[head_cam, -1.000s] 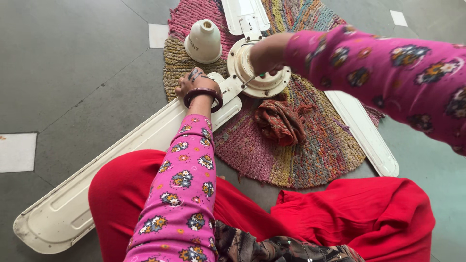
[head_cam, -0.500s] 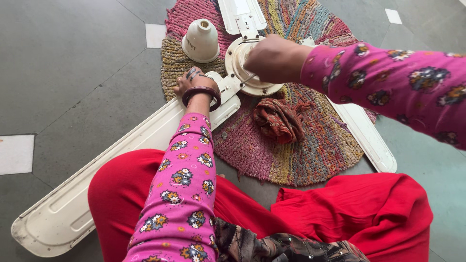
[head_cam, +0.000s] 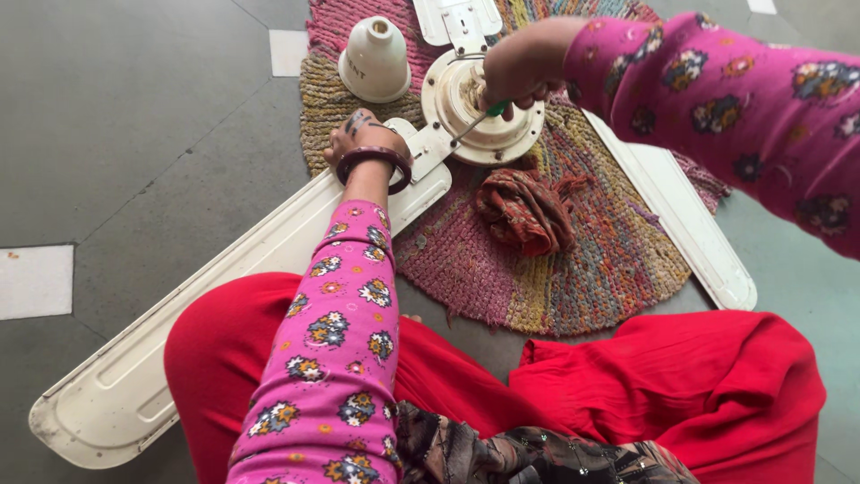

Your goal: The person wipes a ceiling fan blade with a cloth, then uses a screwdriver to remove the fan cap and unscrew the blade holder nuts. The fan cap is set aside, and the person continues to loosen the nuts securing the blades to the fan hub.

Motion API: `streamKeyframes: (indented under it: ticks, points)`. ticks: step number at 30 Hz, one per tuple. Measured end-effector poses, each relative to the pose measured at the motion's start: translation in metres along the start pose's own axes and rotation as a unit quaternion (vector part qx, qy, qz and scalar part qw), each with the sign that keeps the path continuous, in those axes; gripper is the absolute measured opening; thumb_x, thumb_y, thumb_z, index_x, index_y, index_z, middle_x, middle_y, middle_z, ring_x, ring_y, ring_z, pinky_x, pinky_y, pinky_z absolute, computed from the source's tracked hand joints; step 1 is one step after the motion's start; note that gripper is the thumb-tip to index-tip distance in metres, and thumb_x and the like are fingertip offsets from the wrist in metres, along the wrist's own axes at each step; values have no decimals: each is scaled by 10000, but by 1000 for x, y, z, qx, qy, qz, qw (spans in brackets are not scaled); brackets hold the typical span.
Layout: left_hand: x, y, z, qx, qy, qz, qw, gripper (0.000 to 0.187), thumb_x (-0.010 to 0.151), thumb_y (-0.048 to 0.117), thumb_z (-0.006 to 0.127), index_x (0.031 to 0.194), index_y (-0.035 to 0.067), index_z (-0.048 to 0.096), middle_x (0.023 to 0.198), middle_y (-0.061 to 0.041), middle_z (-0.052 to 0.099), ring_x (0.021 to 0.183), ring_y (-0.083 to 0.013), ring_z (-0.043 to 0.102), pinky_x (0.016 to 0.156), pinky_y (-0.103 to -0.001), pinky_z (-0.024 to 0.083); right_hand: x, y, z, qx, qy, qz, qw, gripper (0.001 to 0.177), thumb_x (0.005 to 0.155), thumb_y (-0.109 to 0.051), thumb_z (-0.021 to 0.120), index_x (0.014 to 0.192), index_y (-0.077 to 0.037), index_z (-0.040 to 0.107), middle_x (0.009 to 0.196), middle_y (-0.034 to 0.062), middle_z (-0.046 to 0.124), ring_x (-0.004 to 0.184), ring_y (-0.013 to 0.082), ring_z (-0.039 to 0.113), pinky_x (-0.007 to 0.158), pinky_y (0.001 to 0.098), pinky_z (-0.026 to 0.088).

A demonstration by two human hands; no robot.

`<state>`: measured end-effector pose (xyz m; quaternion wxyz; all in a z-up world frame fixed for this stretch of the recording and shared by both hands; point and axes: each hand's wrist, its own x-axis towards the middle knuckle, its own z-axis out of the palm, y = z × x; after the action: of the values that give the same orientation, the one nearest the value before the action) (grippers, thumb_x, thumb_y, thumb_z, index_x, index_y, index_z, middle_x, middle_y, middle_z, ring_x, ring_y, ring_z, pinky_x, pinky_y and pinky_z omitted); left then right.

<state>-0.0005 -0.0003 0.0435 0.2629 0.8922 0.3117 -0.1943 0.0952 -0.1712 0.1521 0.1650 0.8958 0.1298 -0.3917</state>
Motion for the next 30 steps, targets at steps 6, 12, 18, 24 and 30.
streamKeyframes:
  ticks: [6, 12, 18, 24, 30]
  points:
    - [2, 0, 3, -14, -2, 1, 1000, 897, 626, 451, 977, 1390, 255, 549, 1465, -31, 544, 1422, -241, 443, 1166, -438, 352, -16, 0, 11, -240, 217, -149, 934, 351, 955, -408, 705, 997, -69, 786, 837, 174, 744, 721, 334, 709, 670, 459, 529]
    - [7, -1, 6, -10, 3, 19, 1000, 916, 620, 429, 983, 1401, 226, 549, 1461, -64, 557, 1419, -276, 455, 1162, -482, 356, -40, 1, 27, -364, 302, -258, 842, 240, 961, -271, 673, 856, -84, 782, 790, 144, 736, 679, 289, 728, 646, 428, 576]
    - [8, 2, 7, -1, 12, 30, 999, 881, 628, 442, 977, 1380, 203, 585, 1417, -74, 608, 1392, -288, 498, 1146, -512, 370, -50, 2, 30, -437, 342, -261, 790, 177, 911, -166, 671, 773, -101, 761, 788, 113, 738, 692, 281, 732, 616, 408, 573]
    - [6, 2, 4, -8, 25, 38, 999, 848, 620, 423, 979, 1348, 210, 600, 1399, -58, 605, 1377, -277, 497, 1132, -505, 369, -15, 15, 32, -102, 116, -53, 987, 433, 992, -460, 635, 929, -50, 757, 809, 147, 756, 696, 289, 660, 612, 433, 525]
    - [3, 5, 1, 5, 8, 24, 1000, 833, 613, 419, 980, 1335, 213, 619, 1401, -55, 607, 1385, -271, 493, 1129, -468, 387, 6, 7, 18, -33, 22, -29, 999, 304, 990, -360, 636, 1009, -94, 784, 802, 80, 684, 682, 246, 599, 587, 414, 486]
